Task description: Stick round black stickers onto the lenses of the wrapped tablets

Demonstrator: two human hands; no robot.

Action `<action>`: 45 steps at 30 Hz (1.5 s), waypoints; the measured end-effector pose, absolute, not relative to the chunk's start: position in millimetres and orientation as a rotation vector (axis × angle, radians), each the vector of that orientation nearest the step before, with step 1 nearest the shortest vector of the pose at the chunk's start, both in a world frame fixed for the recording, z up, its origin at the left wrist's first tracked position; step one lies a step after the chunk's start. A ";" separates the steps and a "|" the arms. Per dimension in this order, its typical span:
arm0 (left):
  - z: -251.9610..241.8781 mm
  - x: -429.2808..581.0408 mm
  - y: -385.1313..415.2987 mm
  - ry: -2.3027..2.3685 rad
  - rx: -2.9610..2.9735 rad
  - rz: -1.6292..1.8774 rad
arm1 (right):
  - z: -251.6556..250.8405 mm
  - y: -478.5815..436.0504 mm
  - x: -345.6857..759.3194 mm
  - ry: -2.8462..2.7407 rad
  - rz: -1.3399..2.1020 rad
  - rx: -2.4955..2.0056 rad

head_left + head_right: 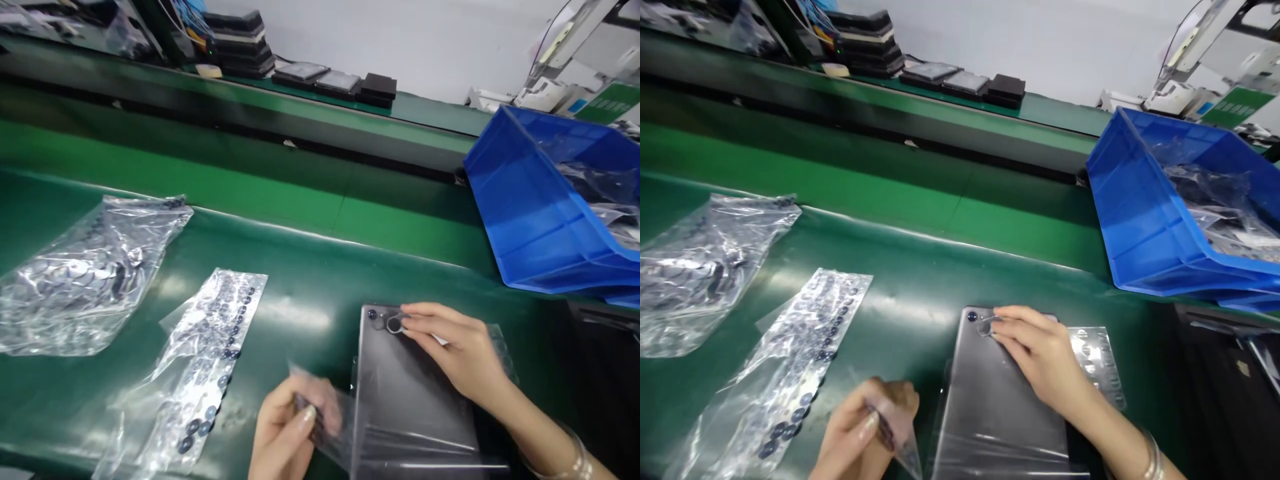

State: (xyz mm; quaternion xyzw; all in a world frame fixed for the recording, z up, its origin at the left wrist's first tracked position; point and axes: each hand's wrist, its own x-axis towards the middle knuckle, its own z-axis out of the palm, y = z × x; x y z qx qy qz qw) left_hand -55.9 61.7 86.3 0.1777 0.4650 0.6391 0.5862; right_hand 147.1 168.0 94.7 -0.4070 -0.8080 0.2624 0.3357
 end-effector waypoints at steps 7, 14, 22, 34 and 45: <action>67.8 -61.5 69.1 1.418 0.005 1.569 | 64.0 183.0 124.5 -2.219 0.573 -0.959; 57.5 -54.0 65.4 1.875 0.373 1.428 | 60.6 184.1 123.1 -2.232 0.618 -0.930; 47.4 -59.3 62.0 2.406 1.130 1.015 | 63.0 182.2 124.1 -2.249 0.614 -0.921; 58.4 -52.6 106.5 1.725 2.308 0.598 | 62.1 186.5 123.8 -2.286 0.624 -0.853; 60.2 -42.3 111.1 1.852 2.568 0.520 | 62.1 185.9 124.4 -2.264 0.673 -0.868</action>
